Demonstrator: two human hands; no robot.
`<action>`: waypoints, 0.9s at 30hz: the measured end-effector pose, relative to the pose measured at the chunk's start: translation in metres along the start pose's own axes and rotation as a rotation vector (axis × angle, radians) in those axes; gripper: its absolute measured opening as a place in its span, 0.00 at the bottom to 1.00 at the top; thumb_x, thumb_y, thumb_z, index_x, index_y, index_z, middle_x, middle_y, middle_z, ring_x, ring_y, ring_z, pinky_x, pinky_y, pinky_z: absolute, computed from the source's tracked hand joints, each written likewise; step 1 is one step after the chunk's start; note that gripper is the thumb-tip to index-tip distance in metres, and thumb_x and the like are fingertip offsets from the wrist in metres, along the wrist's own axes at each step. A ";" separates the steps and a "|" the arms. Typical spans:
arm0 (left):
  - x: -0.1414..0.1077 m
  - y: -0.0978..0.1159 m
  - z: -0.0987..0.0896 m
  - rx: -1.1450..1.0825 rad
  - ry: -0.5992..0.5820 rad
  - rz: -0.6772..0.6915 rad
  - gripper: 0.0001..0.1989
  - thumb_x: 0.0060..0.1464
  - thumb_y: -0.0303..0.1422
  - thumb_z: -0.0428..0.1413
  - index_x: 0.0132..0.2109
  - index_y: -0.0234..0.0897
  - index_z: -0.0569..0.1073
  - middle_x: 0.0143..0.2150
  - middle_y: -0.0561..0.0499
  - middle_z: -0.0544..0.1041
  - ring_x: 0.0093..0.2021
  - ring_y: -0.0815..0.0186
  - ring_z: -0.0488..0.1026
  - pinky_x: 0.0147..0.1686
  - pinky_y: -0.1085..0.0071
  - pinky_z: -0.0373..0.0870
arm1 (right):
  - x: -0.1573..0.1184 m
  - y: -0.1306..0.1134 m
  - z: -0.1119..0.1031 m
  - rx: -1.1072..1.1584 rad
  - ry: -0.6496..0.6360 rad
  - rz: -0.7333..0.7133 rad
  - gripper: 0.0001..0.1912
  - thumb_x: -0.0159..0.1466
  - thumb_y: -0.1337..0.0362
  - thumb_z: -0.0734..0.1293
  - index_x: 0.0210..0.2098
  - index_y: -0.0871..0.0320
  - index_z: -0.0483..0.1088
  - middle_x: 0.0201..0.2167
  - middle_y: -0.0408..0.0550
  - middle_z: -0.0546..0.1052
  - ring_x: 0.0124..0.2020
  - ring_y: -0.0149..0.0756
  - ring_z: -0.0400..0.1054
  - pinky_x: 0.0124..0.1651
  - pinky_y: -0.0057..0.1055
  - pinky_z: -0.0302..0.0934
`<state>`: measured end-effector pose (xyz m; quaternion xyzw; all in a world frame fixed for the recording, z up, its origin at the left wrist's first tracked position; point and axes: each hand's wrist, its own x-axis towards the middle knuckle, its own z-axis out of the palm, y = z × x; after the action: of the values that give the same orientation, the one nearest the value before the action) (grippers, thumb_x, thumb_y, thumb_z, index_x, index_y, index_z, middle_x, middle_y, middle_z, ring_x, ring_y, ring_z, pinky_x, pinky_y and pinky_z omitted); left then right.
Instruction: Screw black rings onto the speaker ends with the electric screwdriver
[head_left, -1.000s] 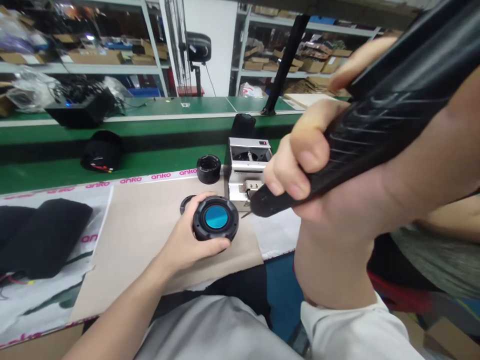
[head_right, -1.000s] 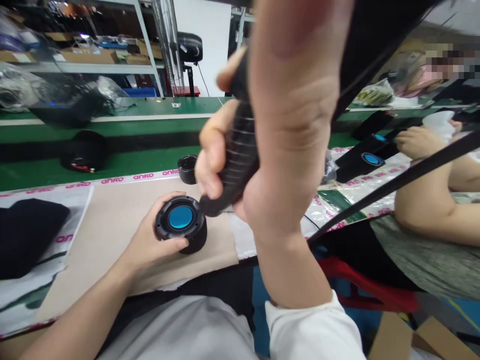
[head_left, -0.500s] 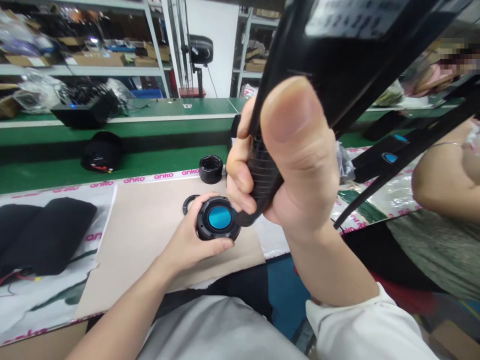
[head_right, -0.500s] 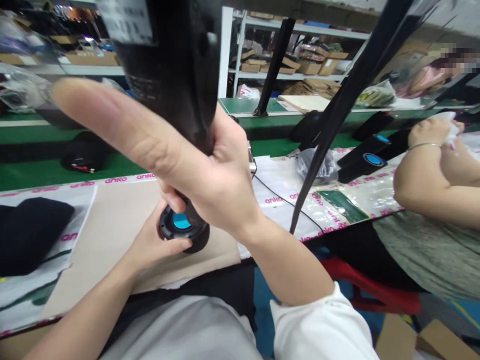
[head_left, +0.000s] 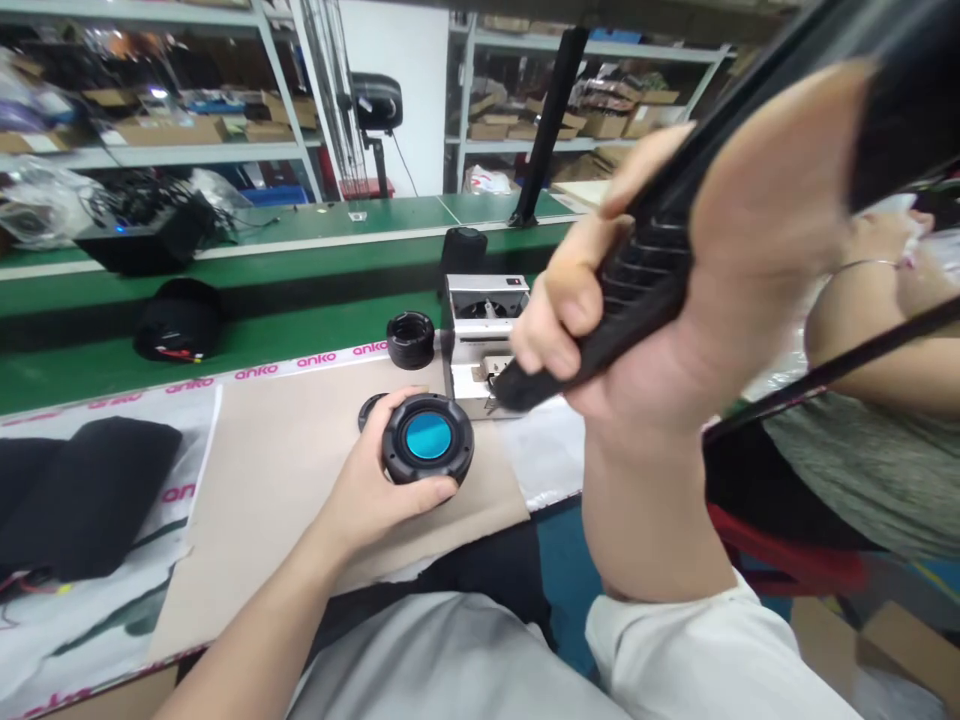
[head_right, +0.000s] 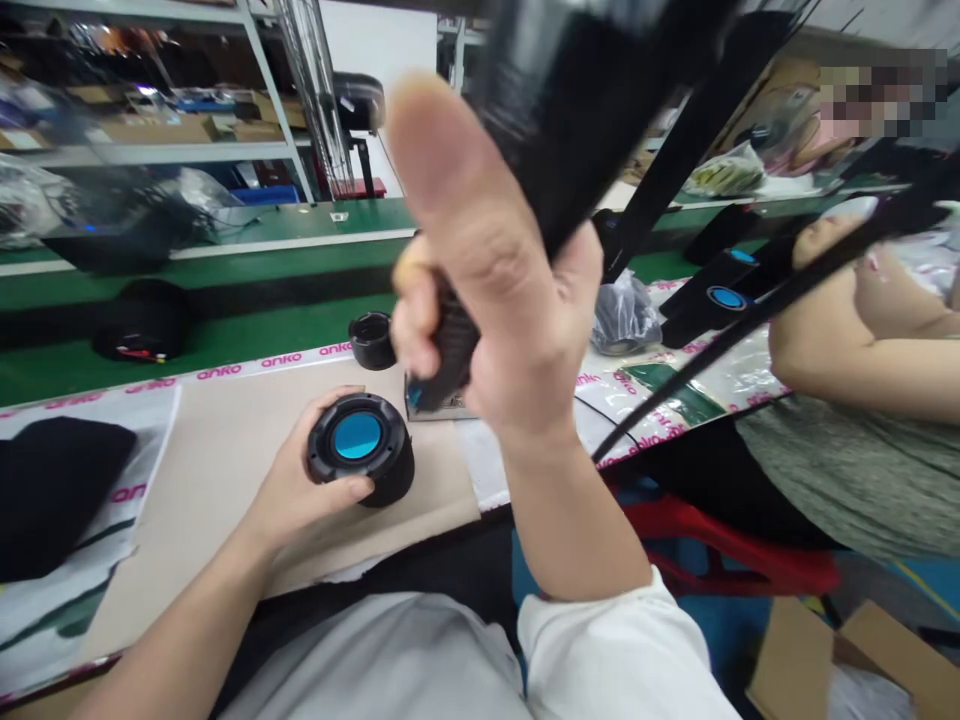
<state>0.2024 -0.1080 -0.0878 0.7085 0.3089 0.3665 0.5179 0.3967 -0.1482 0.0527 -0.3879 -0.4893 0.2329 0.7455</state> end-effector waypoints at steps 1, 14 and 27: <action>0.000 0.000 0.000 -0.002 -0.001 -0.003 0.45 0.46 0.48 0.76 0.66 0.42 0.69 0.65 0.39 0.76 0.65 0.43 0.76 0.64 0.51 0.73 | 0.004 0.012 -0.007 0.059 0.027 -0.065 0.24 0.59 0.41 0.80 0.33 0.51 0.70 0.17 0.36 0.67 0.12 0.30 0.58 0.13 0.31 0.54; 0.002 -0.002 0.002 -0.044 0.013 -0.025 0.46 0.45 0.49 0.76 0.66 0.40 0.68 0.65 0.38 0.77 0.65 0.42 0.76 0.66 0.50 0.72 | 0.004 0.097 -0.035 0.020 0.046 0.200 0.25 0.61 0.48 0.82 0.31 0.54 0.65 0.16 0.35 0.68 0.11 0.30 0.61 0.13 0.28 0.54; 0.001 -0.003 0.000 -0.024 -0.007 -0.011 0.46 0.45 0.49 0.76 0.67 0.41 0.68 0.65 0.38 0.77 0.66 0.42 0.76 0.65 0.51 0.74 | 0.009 0.089 -0.027 -0.001 0.170 -0.029 0.23 0.61 0.48 0.81 0.33 0.54 0.69 0.21 0.36 0.70 0.13 0.27 0.61 0.15 0.28 0.53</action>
<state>0.2032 -0.1066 -0.0901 0.7019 0.3067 0.3646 0.5294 0.4277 -0.0982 -0.0197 -0.3996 -0.4299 0.1880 0.7875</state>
